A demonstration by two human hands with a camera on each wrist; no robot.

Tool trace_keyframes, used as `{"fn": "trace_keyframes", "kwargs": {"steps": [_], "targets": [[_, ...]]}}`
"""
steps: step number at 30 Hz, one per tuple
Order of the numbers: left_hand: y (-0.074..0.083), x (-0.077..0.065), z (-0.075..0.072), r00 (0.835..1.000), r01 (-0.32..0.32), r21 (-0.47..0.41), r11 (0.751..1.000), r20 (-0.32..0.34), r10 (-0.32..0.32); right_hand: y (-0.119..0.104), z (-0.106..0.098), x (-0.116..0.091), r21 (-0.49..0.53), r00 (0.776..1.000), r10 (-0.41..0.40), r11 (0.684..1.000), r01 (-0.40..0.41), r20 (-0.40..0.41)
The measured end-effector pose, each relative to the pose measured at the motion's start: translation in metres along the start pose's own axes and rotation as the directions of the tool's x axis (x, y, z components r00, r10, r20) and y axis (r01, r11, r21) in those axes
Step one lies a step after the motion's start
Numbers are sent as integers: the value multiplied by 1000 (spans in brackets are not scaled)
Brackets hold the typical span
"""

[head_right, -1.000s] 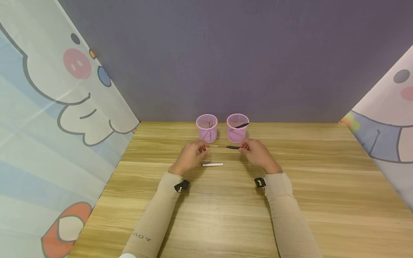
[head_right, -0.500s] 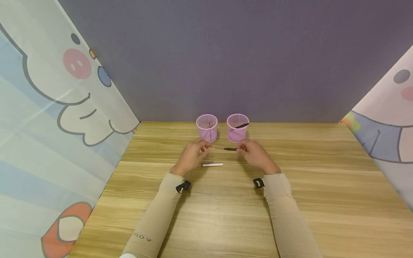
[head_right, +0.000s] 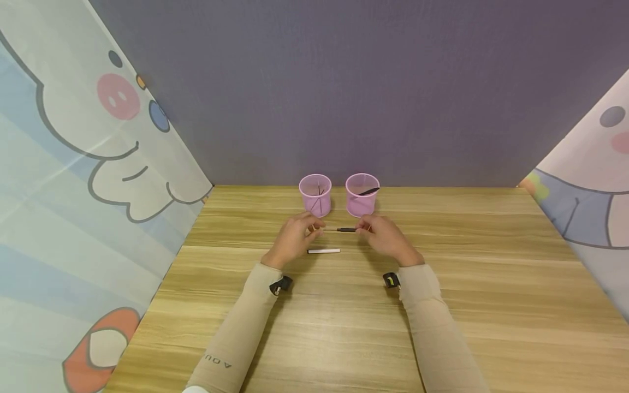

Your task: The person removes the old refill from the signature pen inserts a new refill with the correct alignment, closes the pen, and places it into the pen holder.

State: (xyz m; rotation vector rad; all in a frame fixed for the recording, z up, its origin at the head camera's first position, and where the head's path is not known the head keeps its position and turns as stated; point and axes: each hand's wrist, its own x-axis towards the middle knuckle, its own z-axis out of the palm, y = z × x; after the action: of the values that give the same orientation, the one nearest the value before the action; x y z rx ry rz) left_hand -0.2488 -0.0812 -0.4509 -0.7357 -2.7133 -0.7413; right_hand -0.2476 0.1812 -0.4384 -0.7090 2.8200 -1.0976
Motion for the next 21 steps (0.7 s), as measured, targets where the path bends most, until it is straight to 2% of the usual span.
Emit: {"fn": "trace_keyframes", "kwargs": {"steps": [21], "targets": [[-3,0,1,998,-50,43,998,-44,52,4,0,1,-2,1000,4,1000,-4,8]]}}
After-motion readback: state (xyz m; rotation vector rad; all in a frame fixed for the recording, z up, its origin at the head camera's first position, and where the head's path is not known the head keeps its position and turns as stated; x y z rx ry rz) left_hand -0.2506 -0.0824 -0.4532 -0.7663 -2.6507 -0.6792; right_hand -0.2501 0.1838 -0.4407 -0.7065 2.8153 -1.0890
